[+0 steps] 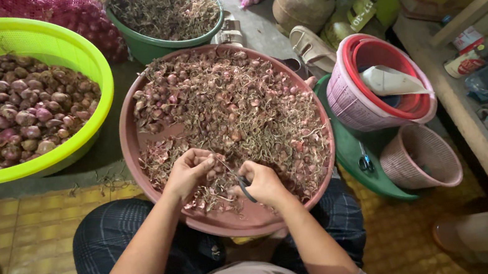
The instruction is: The person sits on the floor trimming dried roots and stems off shallots with scissors over a large tray, then places the trimmed shallots into a green basket and discards trimmings into a bowl. They work through the pile of untrimmed shallots one at a time throughout the episode.
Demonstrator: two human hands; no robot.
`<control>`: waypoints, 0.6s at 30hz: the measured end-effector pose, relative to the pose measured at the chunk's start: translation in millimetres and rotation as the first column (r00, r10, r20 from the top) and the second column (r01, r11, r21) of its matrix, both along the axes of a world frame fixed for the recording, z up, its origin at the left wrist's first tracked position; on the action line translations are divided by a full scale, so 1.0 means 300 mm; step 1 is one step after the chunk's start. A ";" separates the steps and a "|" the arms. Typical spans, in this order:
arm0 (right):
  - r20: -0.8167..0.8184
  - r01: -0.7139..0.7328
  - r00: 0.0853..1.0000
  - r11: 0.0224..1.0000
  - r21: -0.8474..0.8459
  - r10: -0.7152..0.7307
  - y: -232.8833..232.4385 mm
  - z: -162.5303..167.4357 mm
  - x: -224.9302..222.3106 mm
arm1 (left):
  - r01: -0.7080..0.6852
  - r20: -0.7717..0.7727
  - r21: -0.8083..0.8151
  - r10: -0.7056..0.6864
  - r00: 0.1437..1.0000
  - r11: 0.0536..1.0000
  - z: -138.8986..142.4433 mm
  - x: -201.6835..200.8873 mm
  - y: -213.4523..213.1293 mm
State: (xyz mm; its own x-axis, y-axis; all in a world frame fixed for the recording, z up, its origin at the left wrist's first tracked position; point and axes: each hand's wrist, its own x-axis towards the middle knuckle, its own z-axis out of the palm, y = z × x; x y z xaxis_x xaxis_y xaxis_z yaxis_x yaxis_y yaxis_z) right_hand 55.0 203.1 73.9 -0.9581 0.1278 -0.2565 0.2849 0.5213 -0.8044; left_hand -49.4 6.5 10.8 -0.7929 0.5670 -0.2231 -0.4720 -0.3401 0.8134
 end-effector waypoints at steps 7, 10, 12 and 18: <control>-0.019 0.020 1.000 0.999 0.049 -0.020 -0.029 0.009 -0.012 | 0.049 -0.015 0.057 -0.048 0.999 0.997 -0.012 0.004 0.000; 0.035 0.061 0.998 0.996 -0.071 -0.059 -0.025 0.029 -0.007 | 0.037 0.028 0.061 -0.039 0.999 0.997 -0.017 0.005 -0.006; 0.064 0.086 0.994 0.995 -0.052 -0.083 -0.013 0.045 -0.010 | 0.002 0.050 0.034 -0.004 0.999 0.999 -0.016 0.000 -0.007; 0.013 0.071 0.997 0.997 -0.002 -0.071 0.013 0.012 0.014 | -0.197 0.177 0.257 0.155 0.972 0.946 0.001 -0.025 -0.007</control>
State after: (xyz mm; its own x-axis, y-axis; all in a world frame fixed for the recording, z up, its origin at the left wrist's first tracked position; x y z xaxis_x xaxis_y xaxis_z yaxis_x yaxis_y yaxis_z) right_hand 59.1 206.9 77.4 -0.9434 0.1947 -0.2687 0.3310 0.4979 -0.8016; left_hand -56.7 4.3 11.1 -0.8541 0.4774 -0.2062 -0.4954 -0.6264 0.6019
